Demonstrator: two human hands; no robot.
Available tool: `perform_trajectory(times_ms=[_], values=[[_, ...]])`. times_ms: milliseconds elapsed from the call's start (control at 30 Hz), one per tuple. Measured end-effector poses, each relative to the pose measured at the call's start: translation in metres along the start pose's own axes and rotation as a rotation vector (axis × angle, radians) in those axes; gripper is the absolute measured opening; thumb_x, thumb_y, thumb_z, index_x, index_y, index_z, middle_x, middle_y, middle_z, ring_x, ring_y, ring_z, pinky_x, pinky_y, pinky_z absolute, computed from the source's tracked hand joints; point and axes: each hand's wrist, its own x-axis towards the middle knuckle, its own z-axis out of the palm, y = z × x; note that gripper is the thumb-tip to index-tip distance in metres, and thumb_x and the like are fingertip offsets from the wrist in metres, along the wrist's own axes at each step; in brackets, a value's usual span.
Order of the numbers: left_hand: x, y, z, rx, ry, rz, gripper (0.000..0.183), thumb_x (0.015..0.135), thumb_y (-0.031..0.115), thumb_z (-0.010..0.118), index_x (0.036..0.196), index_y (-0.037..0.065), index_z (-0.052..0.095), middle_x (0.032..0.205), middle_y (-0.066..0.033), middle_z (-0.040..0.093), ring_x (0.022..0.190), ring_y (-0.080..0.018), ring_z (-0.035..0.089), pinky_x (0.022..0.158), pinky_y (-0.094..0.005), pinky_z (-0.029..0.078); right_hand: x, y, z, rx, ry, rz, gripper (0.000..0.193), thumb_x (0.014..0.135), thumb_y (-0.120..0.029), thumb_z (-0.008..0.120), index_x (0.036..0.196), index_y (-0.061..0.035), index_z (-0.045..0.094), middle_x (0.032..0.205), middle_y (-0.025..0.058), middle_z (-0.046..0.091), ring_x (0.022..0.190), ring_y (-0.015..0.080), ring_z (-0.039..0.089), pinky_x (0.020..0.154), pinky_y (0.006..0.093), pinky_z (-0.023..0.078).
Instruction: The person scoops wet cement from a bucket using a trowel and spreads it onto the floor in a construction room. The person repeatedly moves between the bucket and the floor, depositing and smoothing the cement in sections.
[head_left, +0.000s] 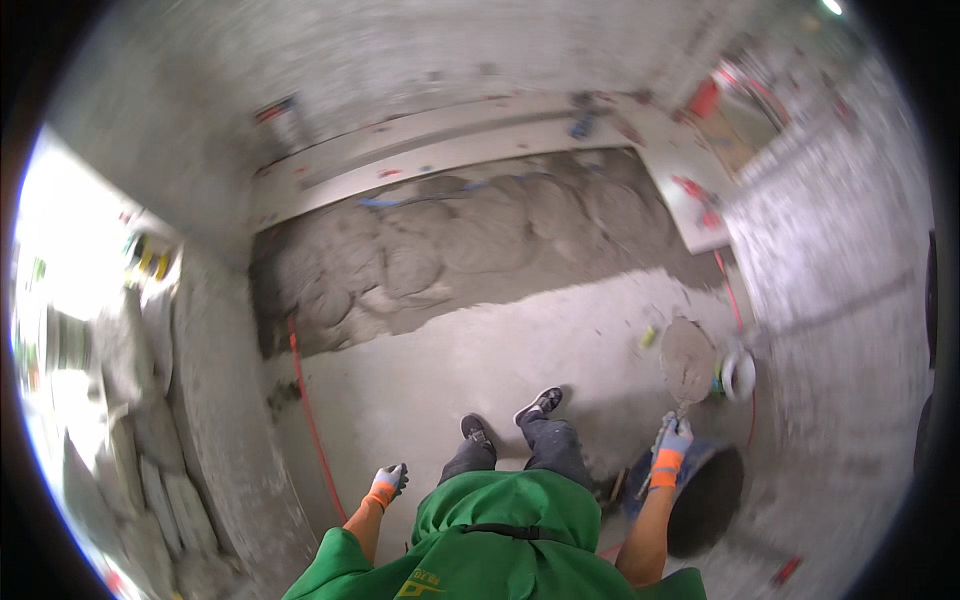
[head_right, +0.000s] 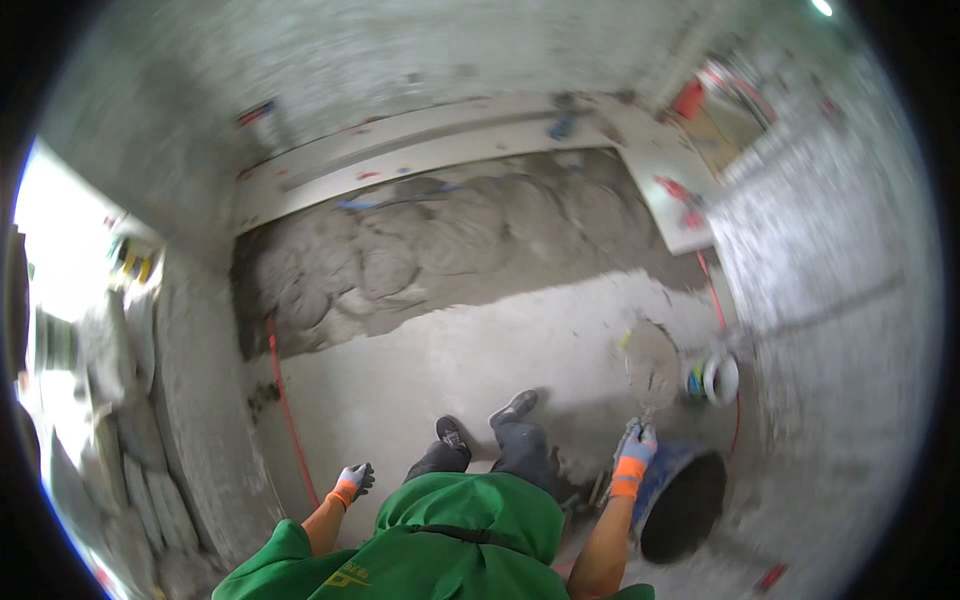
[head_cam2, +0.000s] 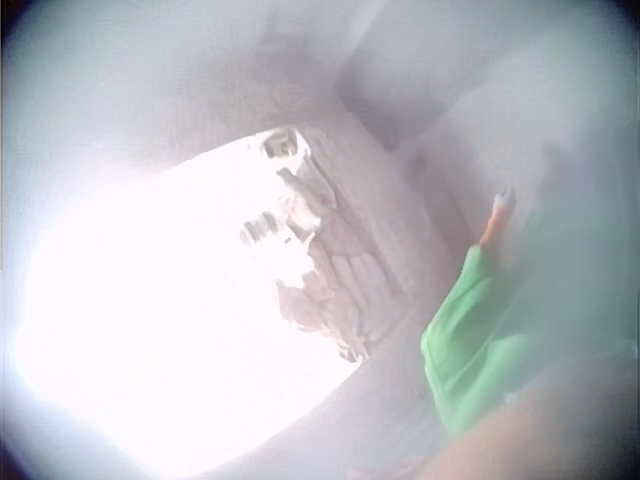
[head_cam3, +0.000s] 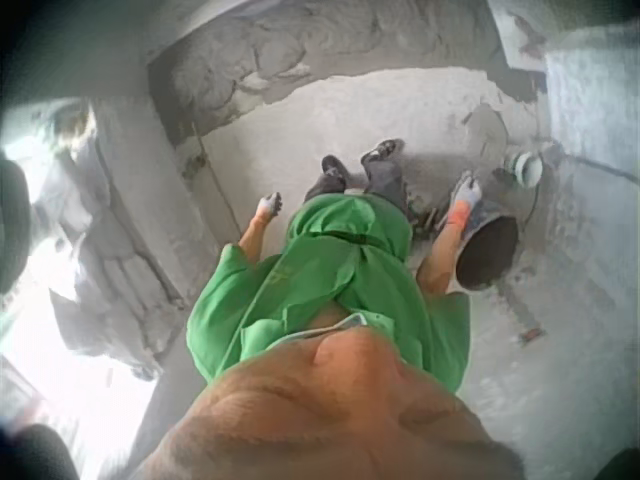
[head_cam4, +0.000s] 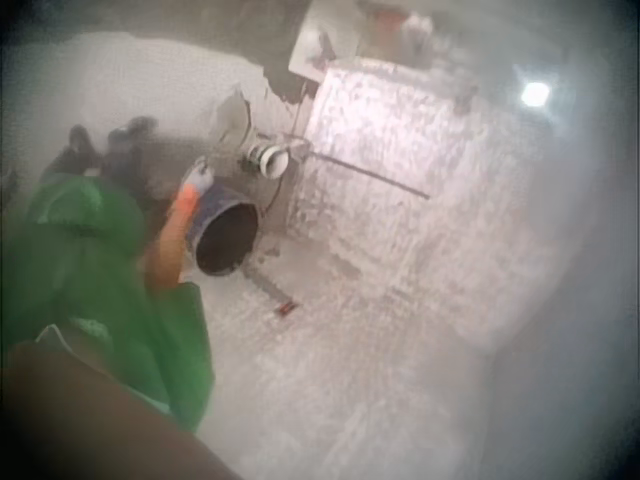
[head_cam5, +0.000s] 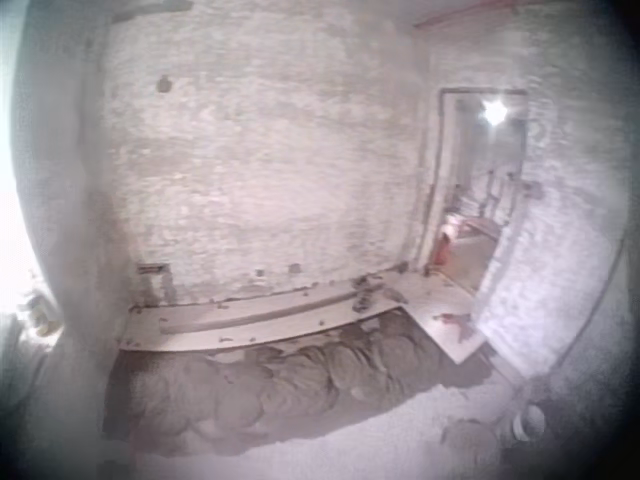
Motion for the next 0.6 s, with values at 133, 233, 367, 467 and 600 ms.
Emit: perform_trajectory(times_ms=[133, 233, 367, 467, 600], values=[[0.005, 0.013, 0.028, 0.195, -0.089, -0.053, 0.031, 0.085, 0.037, 0.051, 0.091, 0.007, 0.058, 0.072, -0.0069, 0.061, 0.055, -0.0189, 0.055, 0.048, -0.0326, 0.043, 0.019, 0.229, -0.103, -0.543, 0.616, -0.428, 0.023, 0.085, -0.027, 0.055, 0.077, -0.0062, 0.058, 0.058, 0.0027, 0.054, 0.039, 0.0119, 0.044, 0.038, 0.0295, 0.036], [0.014, 0.023, 0.048, 0.364, -0.074, -0.098, 0.031, 0.085, 0.037, 0.05, 0.089, 0.007, 0.058, 0.07, -0.008, 0.06, 0.053, -0.0204, 0.054, 0.046, -0.0339, 0.043, -0.003, 0.336, -0.202, -0.548, 0.748, -0.161, 0.025, 0.085, -0.029, 0.055, 0.071, -0.0075, 0.055, 0.053, 0.0034, 0.05, 0.039, 0.0137, 0.044, 0.036, 0.031, 0.034], [0.03, 0.071, 0.093, 0.568, 0.009, -0.055, 0.028, 0.084, 0.037, 0.05, 0.085, 0.009, 0.057, 0.068, -0.0073, 0.059, 0.052, -0.0197, 0.053, 0.045, -0.0339, 0.042, -0.037, 0.325, -0.305, 0.078, 0.708, 0.405, 0.025, 0.085, -0.031, 0.056, 0.071, -0.0102, 0.051, 0.046, -0.0007, 0.039, 0.035, 0.0114, 0.037, 0.032, 0.0289, 0.029], [0.031, 0.126, 0.166, 0.668, -0.013, 0.025, 0.027, 0.084, 0.037, 0.051, 0.084, 0.01, 0.057, 0.067, -0.0062, 0.058, 0.052, -0.0183, 0.053, 0.044, -0.0329, 0.042, -0.048, 0.271, -0.38, 0.291, 0.625, 0.549, 0.023, 0.087, -0.03, 0.049, 0.072, -0.0123, 0.048, 0.046, 0.0002, 0.039, 0.033, 0.0127, 0.038, 0.03, 0.0284, 0.03], [0.014, 0.168, 0.36, 0.762, -0.176, 0.17, 0.024, 0.086, 0.032, 0.051, 0.088, 0.009, 0.06, 0.069, -0.0047, 0.059, 0.055, -0.0137, 0.054, 0.046, -0.0278, 0.042, 0.014, 0.276, -0.485, -0.032, 0.393, 0.717, 0.025, 0.087, -0.026, 0.05, 0.074, -0.0057, 0.054, 0.054, 0.0031, 0.047, 0.038, 0.0128, 0.045, 0.034, 0.0298, 0.038]])
